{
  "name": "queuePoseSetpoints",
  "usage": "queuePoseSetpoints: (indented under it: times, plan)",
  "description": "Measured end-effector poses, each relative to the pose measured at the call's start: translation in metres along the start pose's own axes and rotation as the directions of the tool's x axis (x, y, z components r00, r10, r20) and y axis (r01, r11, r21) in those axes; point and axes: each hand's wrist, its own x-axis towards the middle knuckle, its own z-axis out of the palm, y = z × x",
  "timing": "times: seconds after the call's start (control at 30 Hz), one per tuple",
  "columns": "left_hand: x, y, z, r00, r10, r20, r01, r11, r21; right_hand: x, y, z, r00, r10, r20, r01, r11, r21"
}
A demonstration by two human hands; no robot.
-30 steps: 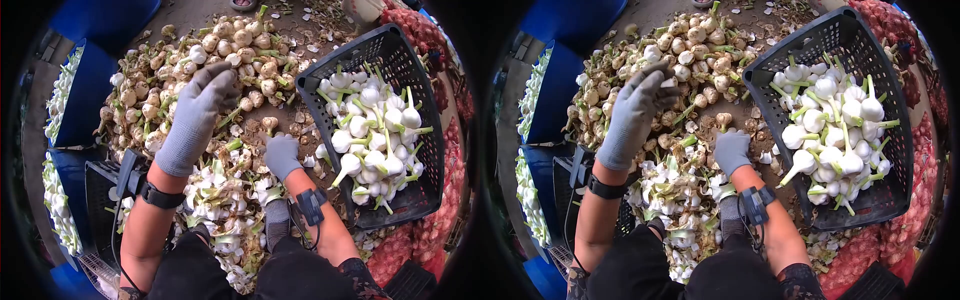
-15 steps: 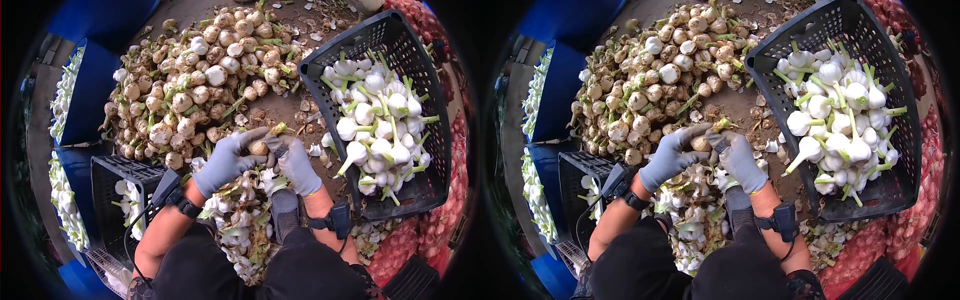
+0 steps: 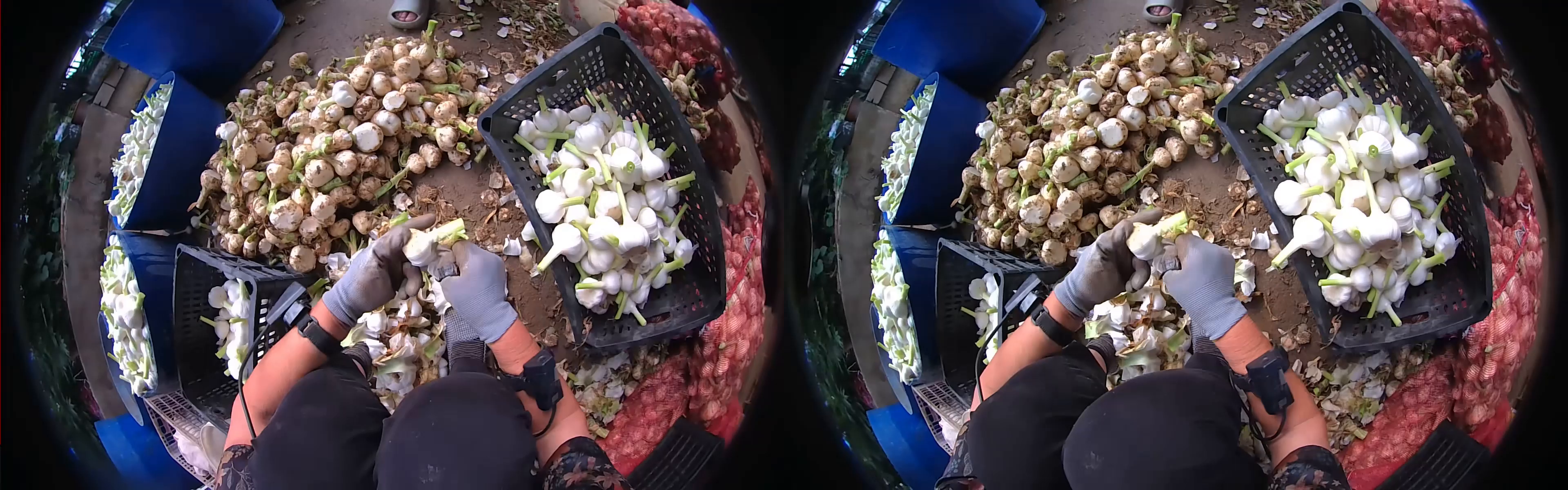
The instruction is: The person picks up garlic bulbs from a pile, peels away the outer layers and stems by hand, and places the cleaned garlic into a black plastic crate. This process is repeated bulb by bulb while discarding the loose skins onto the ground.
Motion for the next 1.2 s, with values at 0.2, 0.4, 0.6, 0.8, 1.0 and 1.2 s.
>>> queuePoseSetpoints:
  times: [0.2, 0.4, 0.6, 0.8, 1.0, 1.2]
  plan:
    - [-0.010, 0.022, 0.013, 0.997, -0.036, -0.062, 0.051, 0.967, 0.250, 0.002, -0.009, 0.001, 0.943, 0.135, 0.304, -0.332, 0.339, 0.880]
    - [-0.006, -0.007, -0.004, 0.969, 0.044, -0.243, 0.062, 0.910, 0.410, 0.014, 0.032, 0.037, 0.919, 0.224, 0.326, -0.386, 0.684, 0.619]
    - [0.012, -0.027, -0.028, 0.899, 0.336, -0.281, -0.021, 0.674, 0.738, -0.003, 0.037, 0.028, 0.955, -0.038, 0.294, -0.145, 0.804, 0.577]
    - [0.007, 0.000, -0.003, 0.983, -0.071, -0.170, 0.158, 0.799, 0.580, -0.020, 0.056, 0.020, 0.918, 0.080, 0.389, -0.318, 0.734, 0.600]
    - [0.032, 0.062, 0.030, 0.995, -0.074, -0.063, 0.086, 0.973, 0.214, -0.038, 0.071, 0.007, 0.925, 0.304, 0.227, -0.298, 0.953, -0.059]
    - [0.072, 0.061, 0.021, 0.958, 0.284, -0.030, -0.227, 0.820, 0.525, -0.016, 0.050, 0.018, 0.776, -0.042, 0.630, -0.117, 0.971, 0.208]
